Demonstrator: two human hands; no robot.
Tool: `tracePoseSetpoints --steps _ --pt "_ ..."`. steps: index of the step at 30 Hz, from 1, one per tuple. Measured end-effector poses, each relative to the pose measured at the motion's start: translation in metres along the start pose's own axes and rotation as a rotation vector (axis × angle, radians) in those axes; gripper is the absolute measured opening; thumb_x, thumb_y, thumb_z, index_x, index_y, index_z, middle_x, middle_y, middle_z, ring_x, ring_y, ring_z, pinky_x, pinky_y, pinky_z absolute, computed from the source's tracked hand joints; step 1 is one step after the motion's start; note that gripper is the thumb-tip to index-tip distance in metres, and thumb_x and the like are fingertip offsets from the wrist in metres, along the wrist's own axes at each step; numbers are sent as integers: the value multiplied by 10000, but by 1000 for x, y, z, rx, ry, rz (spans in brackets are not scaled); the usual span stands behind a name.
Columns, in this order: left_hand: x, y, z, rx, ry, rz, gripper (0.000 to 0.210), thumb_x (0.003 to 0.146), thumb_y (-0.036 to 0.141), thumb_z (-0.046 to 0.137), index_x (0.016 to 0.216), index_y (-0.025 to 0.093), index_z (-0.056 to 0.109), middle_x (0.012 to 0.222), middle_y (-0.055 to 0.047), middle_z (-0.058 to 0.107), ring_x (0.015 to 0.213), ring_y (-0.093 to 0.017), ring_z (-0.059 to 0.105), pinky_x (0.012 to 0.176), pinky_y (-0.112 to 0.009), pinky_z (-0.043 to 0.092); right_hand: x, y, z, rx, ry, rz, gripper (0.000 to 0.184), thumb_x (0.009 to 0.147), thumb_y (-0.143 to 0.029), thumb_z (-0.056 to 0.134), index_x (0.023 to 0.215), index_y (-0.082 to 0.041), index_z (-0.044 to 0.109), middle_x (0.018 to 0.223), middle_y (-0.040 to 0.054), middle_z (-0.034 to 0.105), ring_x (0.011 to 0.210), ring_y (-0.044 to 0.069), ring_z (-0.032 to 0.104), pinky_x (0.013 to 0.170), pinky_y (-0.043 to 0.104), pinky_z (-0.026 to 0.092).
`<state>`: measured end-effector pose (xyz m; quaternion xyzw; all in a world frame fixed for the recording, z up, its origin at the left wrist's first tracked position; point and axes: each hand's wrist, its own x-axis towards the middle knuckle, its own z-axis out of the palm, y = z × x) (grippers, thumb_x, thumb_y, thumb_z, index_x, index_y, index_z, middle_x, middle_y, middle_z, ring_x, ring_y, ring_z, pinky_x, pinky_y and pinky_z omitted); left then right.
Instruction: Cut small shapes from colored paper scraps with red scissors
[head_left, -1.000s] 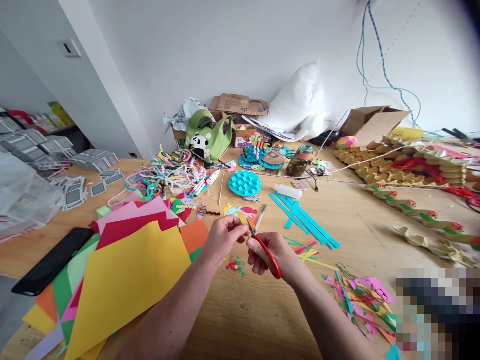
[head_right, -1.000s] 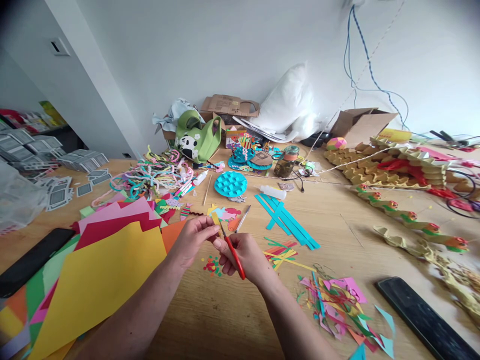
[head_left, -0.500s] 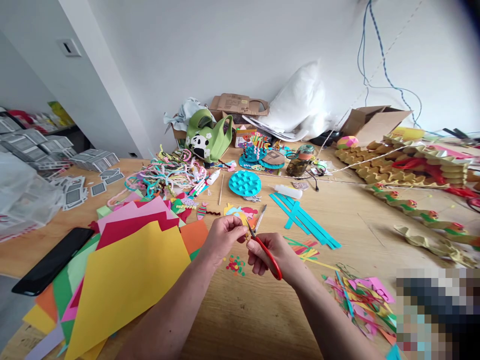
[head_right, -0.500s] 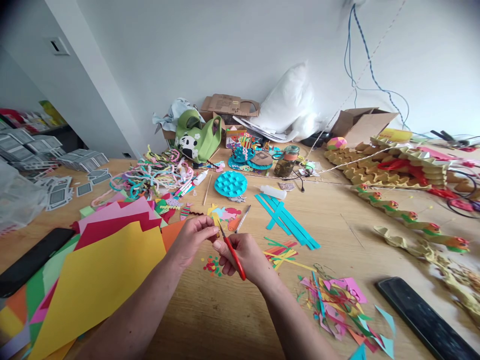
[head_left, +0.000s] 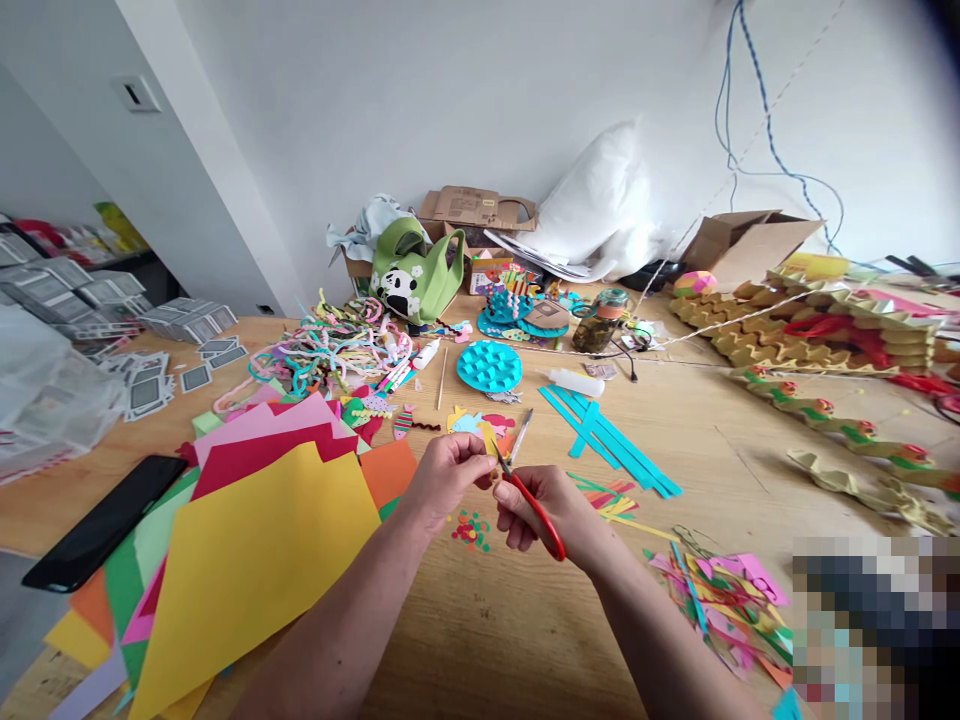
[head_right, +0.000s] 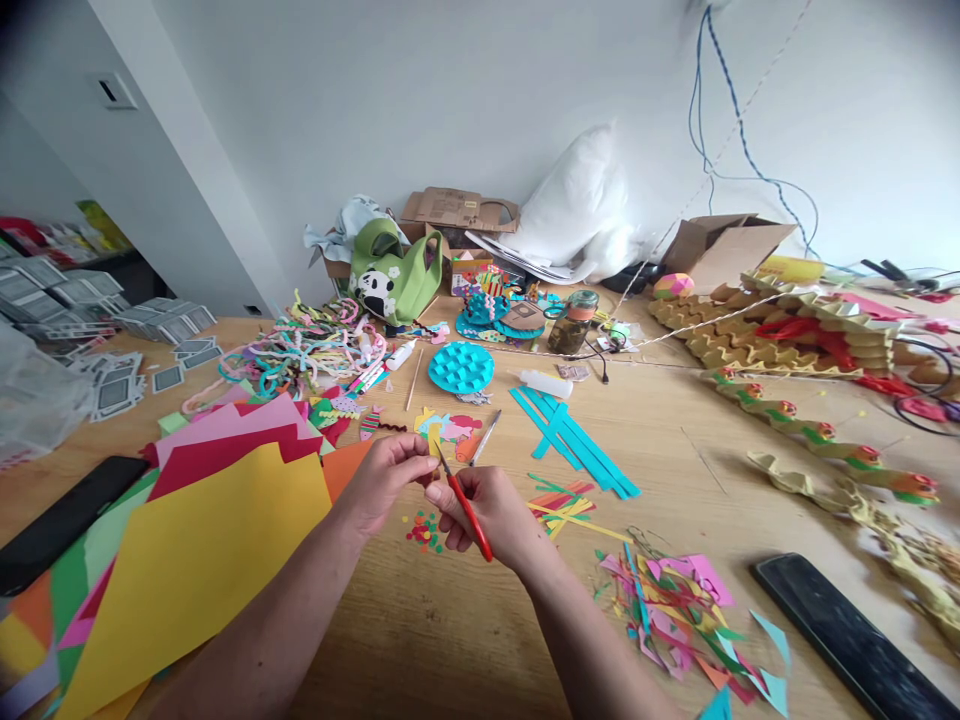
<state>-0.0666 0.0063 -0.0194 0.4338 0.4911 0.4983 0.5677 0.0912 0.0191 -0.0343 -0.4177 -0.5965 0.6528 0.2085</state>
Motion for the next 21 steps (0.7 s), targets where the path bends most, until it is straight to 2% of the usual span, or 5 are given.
tracePoseSetpoints --steps 6,14,21 --pt "1 -1 -3 17 -27 -6 150 647 249 617 573 154 528 525 11 558 530 -111 503 558 -258 401 -2 -1 -1 -10 -13 18 482 686 -589 692 656 -126 560 574 30 638 436 112 607 400 188 469" --pt "0 2 -1 -23 28 -23 110 605 235 631 625 140 579 551 1 599 535 -109 519 585 -264 428 -3 -1 -2 -10 -16 30 492 668 -592 705 645 -127 546 557 25 628 428 113 603 389 187 461" --pt "0 3 -2 12 12 -6 100 610 237 606 607 147 561 534 9 576 531 -108 505 567 -258 410 -3 -2 -2 -28 -29 25 485 680 -590 698 656 -129 550 572 30 635 441 120 612 396 191 466"
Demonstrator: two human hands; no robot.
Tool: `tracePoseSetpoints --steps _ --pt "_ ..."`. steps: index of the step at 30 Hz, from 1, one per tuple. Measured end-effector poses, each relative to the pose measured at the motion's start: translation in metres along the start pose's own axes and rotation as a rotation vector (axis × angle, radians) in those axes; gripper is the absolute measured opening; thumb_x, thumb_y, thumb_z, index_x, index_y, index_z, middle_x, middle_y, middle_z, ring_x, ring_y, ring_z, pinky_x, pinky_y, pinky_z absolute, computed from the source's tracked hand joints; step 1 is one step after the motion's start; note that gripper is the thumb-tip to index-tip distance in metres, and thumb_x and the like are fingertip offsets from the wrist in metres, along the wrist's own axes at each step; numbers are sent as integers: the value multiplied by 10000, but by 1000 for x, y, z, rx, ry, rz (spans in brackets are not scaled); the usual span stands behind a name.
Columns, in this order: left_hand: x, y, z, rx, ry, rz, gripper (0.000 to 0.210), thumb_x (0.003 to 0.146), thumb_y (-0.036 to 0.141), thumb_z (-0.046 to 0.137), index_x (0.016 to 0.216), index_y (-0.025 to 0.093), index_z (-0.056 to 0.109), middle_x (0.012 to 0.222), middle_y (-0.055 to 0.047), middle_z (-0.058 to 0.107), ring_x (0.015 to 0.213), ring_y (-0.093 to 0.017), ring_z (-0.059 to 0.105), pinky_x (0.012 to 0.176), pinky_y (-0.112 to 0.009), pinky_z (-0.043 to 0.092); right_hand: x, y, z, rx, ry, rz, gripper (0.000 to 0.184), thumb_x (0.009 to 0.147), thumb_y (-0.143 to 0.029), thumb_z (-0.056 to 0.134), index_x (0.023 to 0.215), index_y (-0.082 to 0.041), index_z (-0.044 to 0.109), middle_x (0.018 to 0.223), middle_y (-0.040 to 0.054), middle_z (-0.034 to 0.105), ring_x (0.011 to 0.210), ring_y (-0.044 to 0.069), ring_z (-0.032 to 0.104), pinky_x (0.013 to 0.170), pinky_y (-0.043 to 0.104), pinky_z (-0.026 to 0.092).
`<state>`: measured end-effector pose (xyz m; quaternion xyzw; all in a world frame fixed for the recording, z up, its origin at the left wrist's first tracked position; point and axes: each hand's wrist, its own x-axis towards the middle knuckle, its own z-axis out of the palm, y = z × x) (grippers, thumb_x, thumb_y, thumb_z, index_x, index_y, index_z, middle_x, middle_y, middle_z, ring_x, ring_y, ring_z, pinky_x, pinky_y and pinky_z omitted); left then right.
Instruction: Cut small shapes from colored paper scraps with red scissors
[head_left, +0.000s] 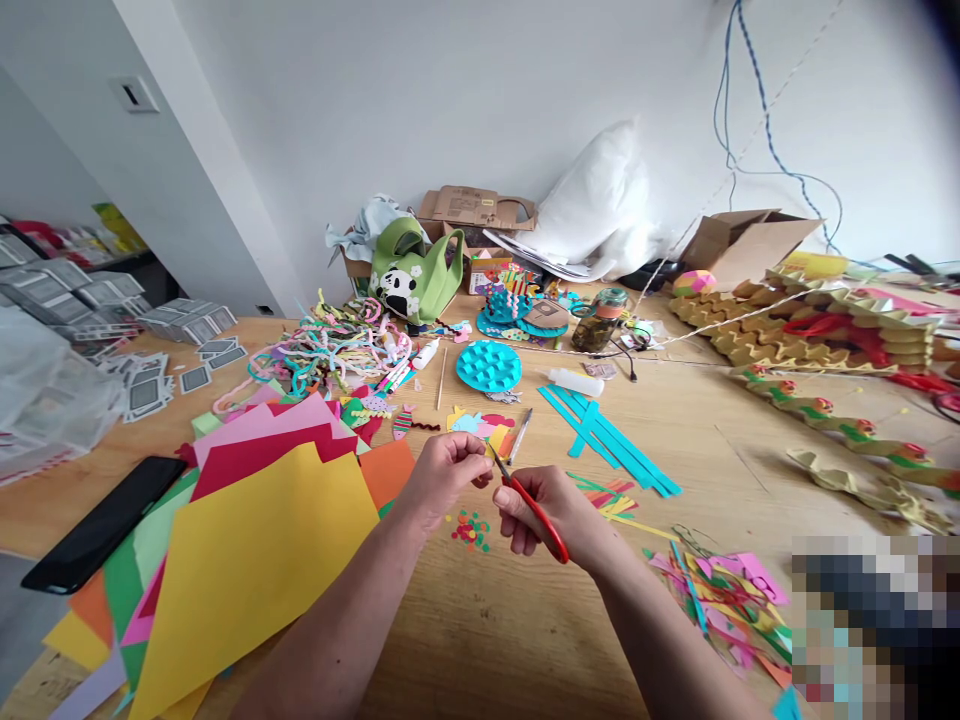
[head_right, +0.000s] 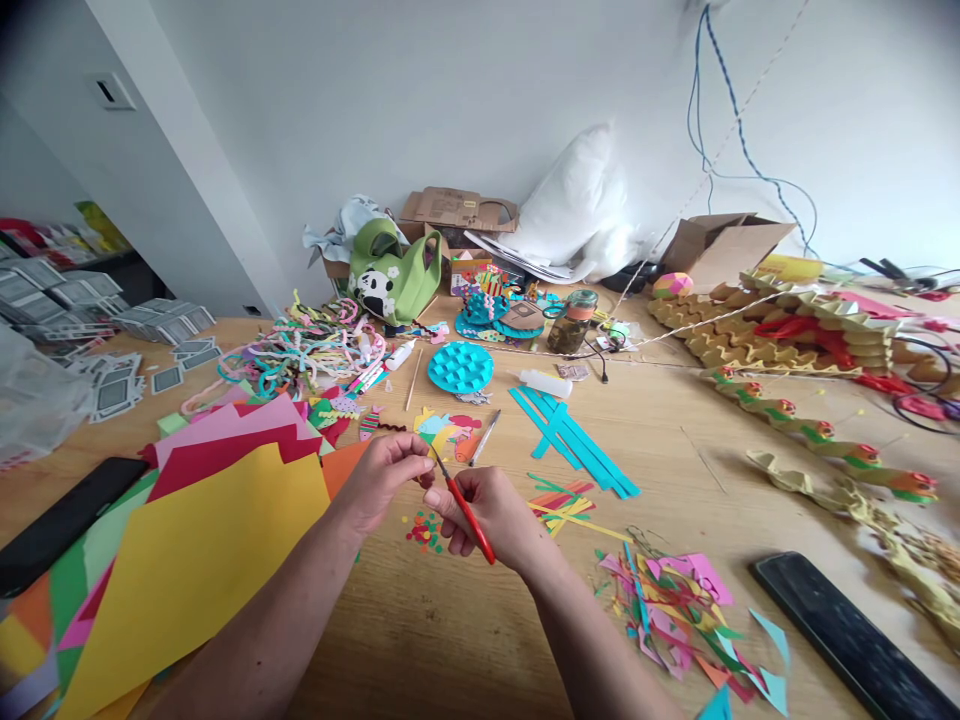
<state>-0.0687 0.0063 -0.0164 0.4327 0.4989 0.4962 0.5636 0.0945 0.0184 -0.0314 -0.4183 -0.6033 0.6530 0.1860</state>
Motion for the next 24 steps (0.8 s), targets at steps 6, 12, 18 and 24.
tracePoseSetpoints --steps 6,12,18,24 --pt "0 1 -3 62 -49 27 85 634 218 579 591 153 545 546 7 568 550 -110 501 565 -254 392 -1 2 -1 0 -19 -11 462 695 -564 701 666 -127 554 585 31 640 449 115 615 408 189 474" --pt "0 2 -3 34 -1 7 87 613 234 591 608 153 558 528 10 572 535 -109 501 569 -256 405 -1 -2 0 9 -8 5 467 681 -566 710 657 -135 533 562 21 631 426 112 604 390 185 464" --pt "1 1 -1 12 24 6 98 603 240 607 621 155 562 527 15 575 527 -106 499 565 -253 409 -1 -3 2 10 4 9 488 669 -588 706 646 -133 533 561 25 629 428 116 604 391 190 460" --pt "-1 3 -2 49 -3 17 85 609 235 585 593 159 551 519 14 560 526 -105 492 550 -248 387 0 0 0 -3 -18 -21 484 689 -593 690 664 -131 545 596 34 644 462 122 620 417 197 474"
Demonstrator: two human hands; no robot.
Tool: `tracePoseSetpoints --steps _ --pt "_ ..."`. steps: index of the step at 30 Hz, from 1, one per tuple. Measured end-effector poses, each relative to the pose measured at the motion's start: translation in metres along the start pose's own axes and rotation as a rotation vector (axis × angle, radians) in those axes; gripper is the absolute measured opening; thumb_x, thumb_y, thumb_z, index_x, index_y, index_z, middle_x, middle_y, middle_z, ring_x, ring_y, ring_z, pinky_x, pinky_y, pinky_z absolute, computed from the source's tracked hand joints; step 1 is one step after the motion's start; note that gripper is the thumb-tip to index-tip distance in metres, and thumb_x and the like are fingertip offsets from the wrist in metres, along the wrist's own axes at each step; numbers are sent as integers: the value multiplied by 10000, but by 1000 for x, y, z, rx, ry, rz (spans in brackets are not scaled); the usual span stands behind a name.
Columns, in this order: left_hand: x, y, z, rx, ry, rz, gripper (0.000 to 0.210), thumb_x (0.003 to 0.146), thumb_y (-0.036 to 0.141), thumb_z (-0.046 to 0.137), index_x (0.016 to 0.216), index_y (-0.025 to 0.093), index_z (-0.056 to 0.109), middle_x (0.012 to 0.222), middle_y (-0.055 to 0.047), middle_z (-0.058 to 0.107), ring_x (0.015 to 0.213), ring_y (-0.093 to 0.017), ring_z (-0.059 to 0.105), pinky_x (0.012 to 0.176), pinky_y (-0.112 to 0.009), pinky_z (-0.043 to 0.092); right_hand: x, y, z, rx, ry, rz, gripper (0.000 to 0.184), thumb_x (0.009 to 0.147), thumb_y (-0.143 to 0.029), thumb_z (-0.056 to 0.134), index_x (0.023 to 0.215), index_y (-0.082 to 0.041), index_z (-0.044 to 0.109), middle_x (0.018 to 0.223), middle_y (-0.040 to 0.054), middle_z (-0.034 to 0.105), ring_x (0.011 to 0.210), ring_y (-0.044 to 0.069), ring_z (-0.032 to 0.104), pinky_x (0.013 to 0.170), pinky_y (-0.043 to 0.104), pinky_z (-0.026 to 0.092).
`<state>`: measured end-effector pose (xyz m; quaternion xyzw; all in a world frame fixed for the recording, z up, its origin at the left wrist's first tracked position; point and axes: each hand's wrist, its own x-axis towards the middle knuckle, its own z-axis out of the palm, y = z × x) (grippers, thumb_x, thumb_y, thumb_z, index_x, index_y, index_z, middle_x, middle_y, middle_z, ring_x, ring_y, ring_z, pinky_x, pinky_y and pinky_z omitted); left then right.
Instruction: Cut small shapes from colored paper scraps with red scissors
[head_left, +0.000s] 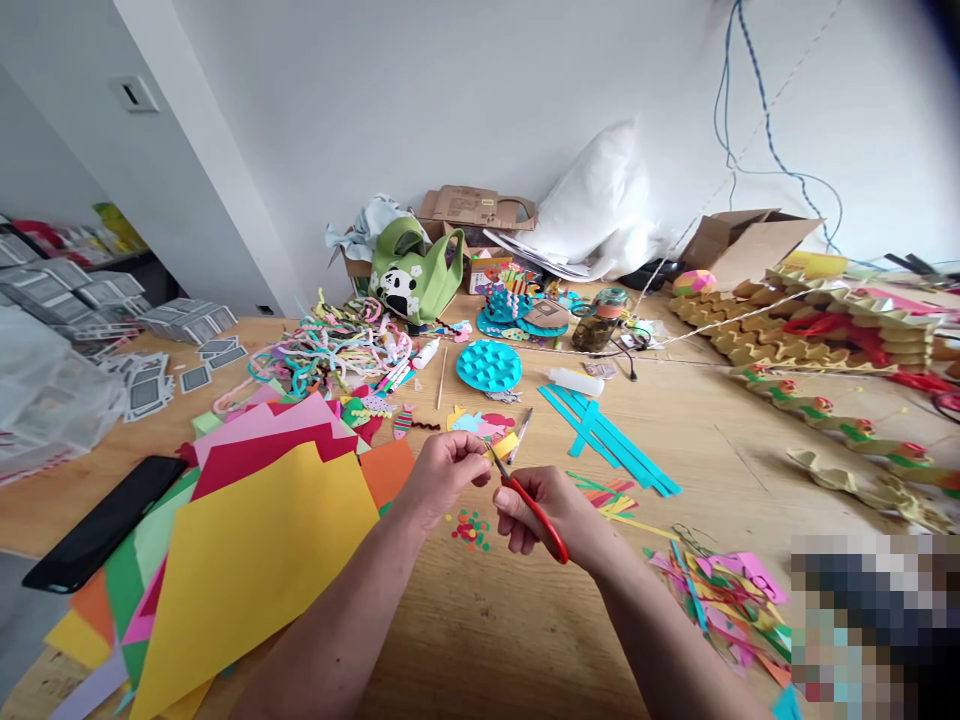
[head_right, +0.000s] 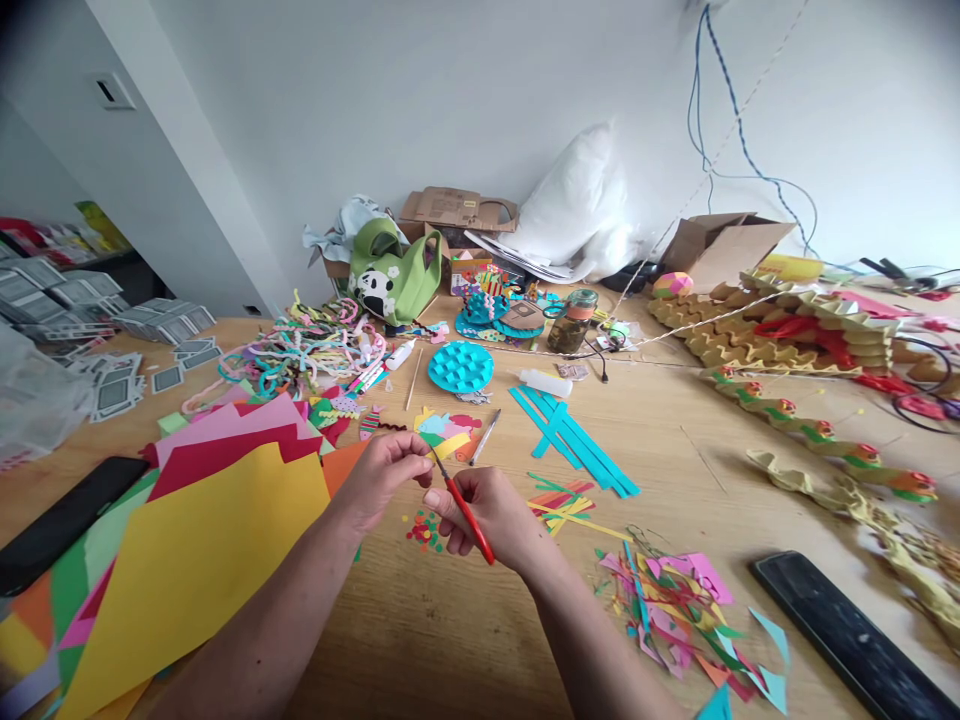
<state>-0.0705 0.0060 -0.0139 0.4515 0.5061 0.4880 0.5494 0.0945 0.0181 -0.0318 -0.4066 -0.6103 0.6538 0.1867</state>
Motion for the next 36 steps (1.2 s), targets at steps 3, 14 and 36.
tracePoseSetpoints --steps 3,14,36 --pt "0 0 0 -3 6 -4 83 602 232 589 590 157 553 519 13 560 524 -106 494 549 -248 388 0 0 0 4 -3 5 489 692 -601 683 661 -136 539 580 30 638 447 120 614 405 194 467" --pt "0 -4 2 -165 14 -41 209 675 339 636 647 133 615 592 -17 597 566 -123 537 587 -266 437 -1 -4 2 23 53 22 509 686 -617 676 633 -128 546 546 24 624 424 114 606 391 190 464" --pt "0 -4 5 -111 44 -22 129 626 252 669 655 143 607 548 10 589 528 -106 521 588 -259 436 0 -3 2 42 51 31 527 643 -633 697 640 -130 538 552 27 629 427 122 609 394 205 472"
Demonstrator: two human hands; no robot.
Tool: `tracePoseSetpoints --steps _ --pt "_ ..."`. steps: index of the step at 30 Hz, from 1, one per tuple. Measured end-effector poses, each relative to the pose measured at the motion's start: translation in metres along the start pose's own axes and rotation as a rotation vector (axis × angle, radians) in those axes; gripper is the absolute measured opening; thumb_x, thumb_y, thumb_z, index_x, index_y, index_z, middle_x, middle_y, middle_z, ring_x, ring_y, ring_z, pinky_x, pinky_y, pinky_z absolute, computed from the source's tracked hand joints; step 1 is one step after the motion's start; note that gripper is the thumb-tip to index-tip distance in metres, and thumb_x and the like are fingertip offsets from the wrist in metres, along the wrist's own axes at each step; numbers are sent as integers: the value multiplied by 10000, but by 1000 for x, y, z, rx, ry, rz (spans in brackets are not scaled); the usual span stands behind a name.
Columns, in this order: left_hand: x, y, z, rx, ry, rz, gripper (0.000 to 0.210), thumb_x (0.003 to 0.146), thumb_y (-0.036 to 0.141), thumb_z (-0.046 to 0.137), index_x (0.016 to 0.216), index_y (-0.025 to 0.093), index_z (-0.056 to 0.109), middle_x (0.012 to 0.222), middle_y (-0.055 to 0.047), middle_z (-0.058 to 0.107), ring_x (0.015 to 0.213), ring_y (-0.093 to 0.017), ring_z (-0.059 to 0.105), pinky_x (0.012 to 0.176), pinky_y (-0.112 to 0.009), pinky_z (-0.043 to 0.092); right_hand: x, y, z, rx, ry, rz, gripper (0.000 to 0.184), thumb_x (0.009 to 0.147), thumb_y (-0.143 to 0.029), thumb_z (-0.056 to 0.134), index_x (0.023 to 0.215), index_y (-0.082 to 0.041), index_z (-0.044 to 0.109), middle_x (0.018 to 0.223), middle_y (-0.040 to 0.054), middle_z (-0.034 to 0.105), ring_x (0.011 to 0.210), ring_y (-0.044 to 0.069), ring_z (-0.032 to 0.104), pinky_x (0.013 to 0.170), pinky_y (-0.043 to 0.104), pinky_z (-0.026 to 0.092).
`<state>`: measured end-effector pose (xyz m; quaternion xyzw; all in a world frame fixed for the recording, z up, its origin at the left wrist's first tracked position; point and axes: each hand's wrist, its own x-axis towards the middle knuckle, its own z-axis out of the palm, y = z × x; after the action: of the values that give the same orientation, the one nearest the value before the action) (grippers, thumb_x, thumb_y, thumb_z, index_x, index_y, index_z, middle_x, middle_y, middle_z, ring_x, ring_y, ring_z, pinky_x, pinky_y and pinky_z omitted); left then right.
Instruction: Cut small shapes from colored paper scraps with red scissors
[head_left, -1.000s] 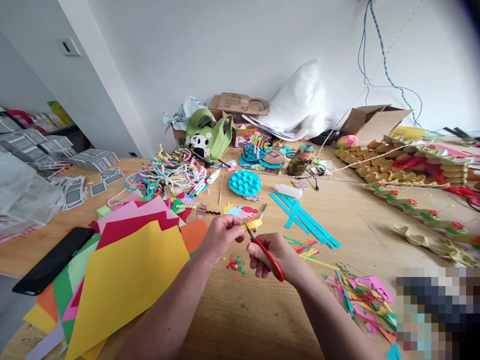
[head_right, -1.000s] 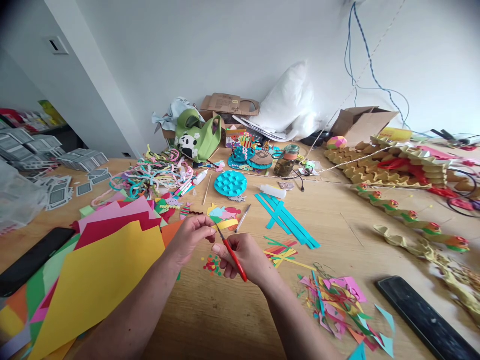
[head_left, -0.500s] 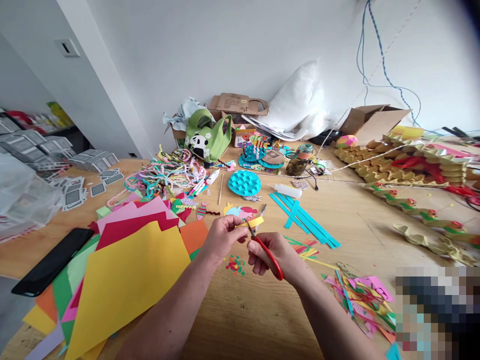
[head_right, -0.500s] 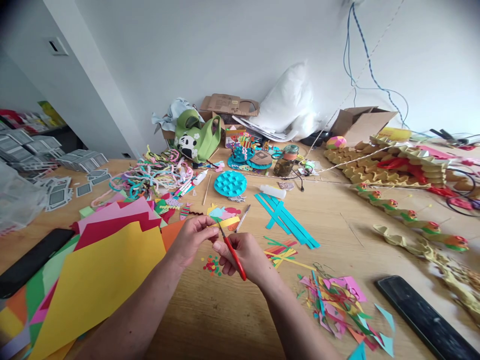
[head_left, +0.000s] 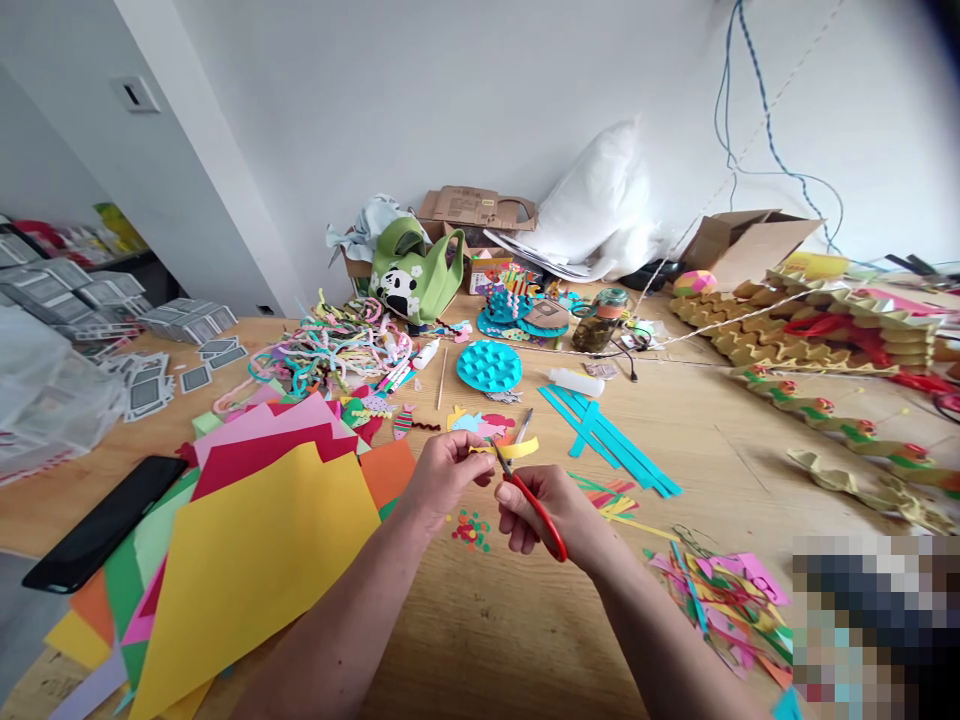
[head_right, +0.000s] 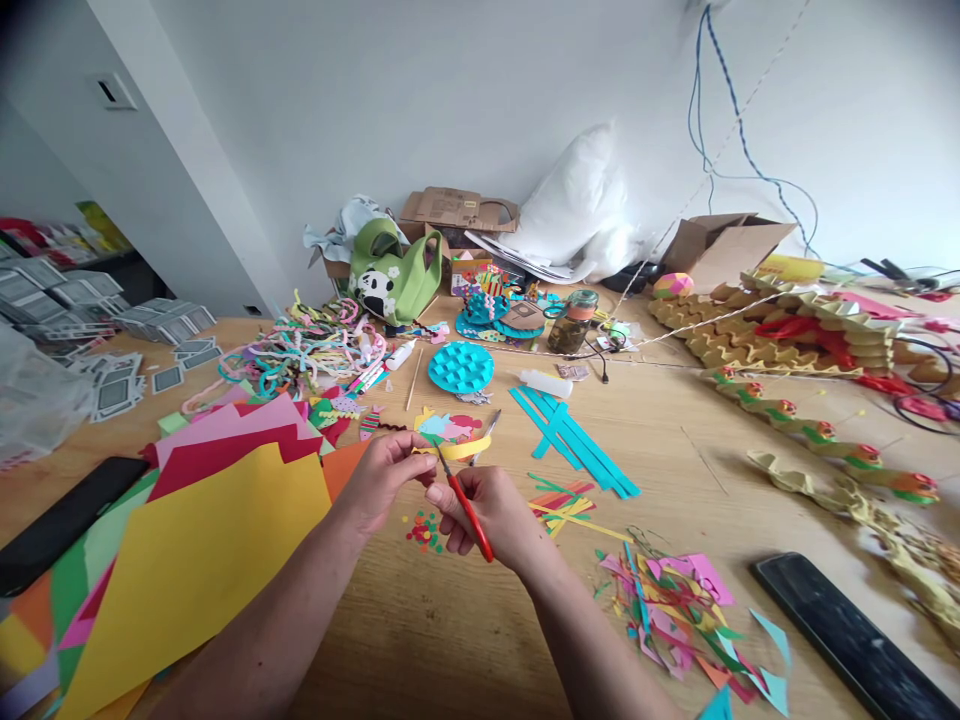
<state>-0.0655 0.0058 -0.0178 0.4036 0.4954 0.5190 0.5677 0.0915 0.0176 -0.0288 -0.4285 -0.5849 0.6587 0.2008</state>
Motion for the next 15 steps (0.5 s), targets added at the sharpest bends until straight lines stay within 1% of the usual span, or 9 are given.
tracePoseSetpoints --steps 10,15 --pt "0 2 -3 74 -48 19 81 638 224 616 646 147 596 535 18 560 530 -109 507 557 -249 393 -2 -2 -1 -16 -19 -1 528 636 -637 701 650 -137 531 570 25 631 450 127 616 410 211 476" --pt "1 2 -4 52 -44 29 122 634 240 626 586 152 556 525 17 553 526 -103 493 565 -252 393 -2 -1 -2 -39 -27 0 529 639 -642 694 618 -140 528 544 17 616 428 117 602 392 197 458"
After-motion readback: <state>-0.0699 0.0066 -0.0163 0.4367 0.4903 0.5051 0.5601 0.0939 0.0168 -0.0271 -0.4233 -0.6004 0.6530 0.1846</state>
